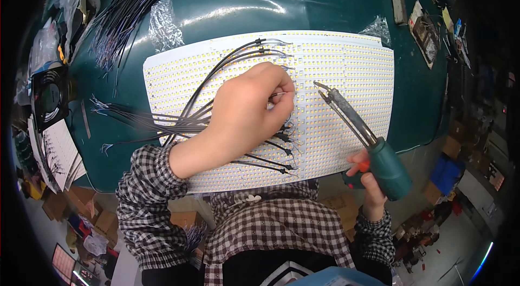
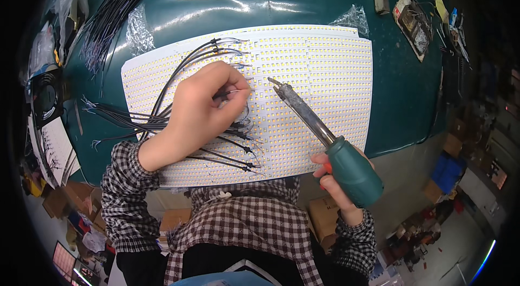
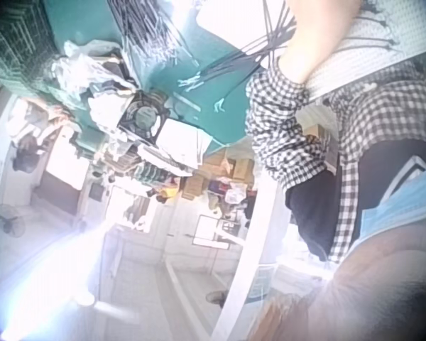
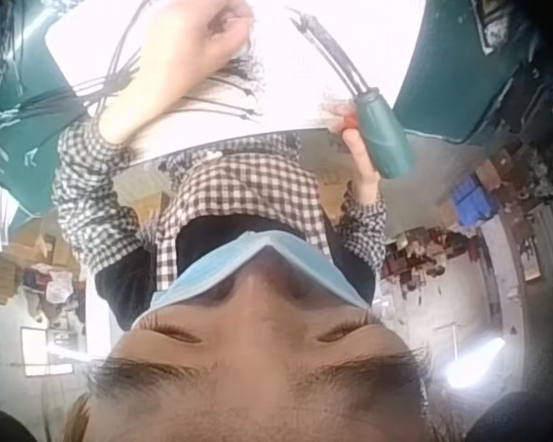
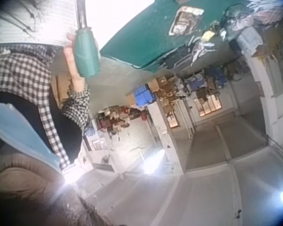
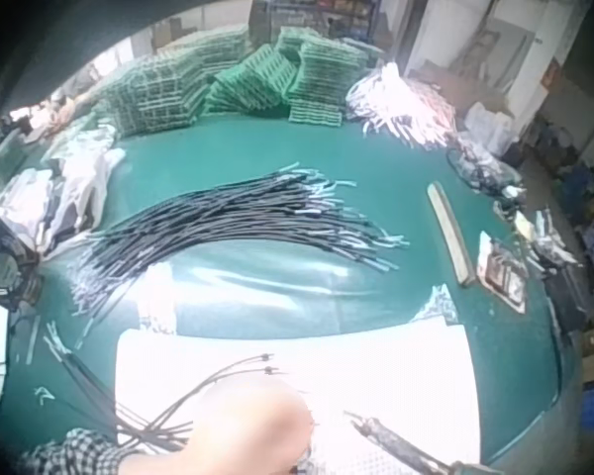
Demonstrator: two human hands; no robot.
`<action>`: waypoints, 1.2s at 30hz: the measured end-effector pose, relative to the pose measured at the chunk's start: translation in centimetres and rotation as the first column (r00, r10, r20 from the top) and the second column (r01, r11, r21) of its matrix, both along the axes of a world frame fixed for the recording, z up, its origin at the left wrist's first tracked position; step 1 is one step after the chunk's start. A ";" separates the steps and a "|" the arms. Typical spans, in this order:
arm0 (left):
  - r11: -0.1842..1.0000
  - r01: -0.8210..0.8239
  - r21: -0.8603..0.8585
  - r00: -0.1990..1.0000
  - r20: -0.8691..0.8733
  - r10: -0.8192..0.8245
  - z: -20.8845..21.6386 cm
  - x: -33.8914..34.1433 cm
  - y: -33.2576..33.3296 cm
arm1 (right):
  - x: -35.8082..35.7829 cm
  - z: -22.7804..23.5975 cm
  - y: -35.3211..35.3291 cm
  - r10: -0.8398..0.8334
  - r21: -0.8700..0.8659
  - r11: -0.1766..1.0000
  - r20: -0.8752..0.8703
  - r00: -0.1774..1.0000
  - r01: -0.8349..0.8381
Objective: The person uses a soldering iron to attach black wires to a large white LED panel. They hold the wires in place with one hand while applying heat with the other, working systematically across the panel's surface. The person briefly lifts the panel to inspect the connections before continuing the soldering process.
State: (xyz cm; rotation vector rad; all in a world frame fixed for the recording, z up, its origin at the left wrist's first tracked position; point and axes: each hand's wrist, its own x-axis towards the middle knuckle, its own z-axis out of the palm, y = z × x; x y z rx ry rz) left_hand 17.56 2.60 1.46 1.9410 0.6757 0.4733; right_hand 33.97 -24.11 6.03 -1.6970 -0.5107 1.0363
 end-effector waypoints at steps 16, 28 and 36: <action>0.992 0.037 0.117 0.998 -0.056 -0.031 -0.2 -0.1 -0.5 | -0.2 -0.9 -1.0 0.078 0.037 0.996 0.058 0.995 -0.081; 0.995 0.040 0.096 0.998 -0.051 -0.035 -0.1 -0.1 -0.3 | -0.8 0.1 -0.5 0.080 -0.133 0.989 0.089 0.993 -0.068; 0.994 0.052 0.100 0.997 -0.061 -0.046 -0.1 -0.1 -0.3 | -0.5 -0.4 -0.1 0.187 -0.088 0.982 0.294 0.937 -0.169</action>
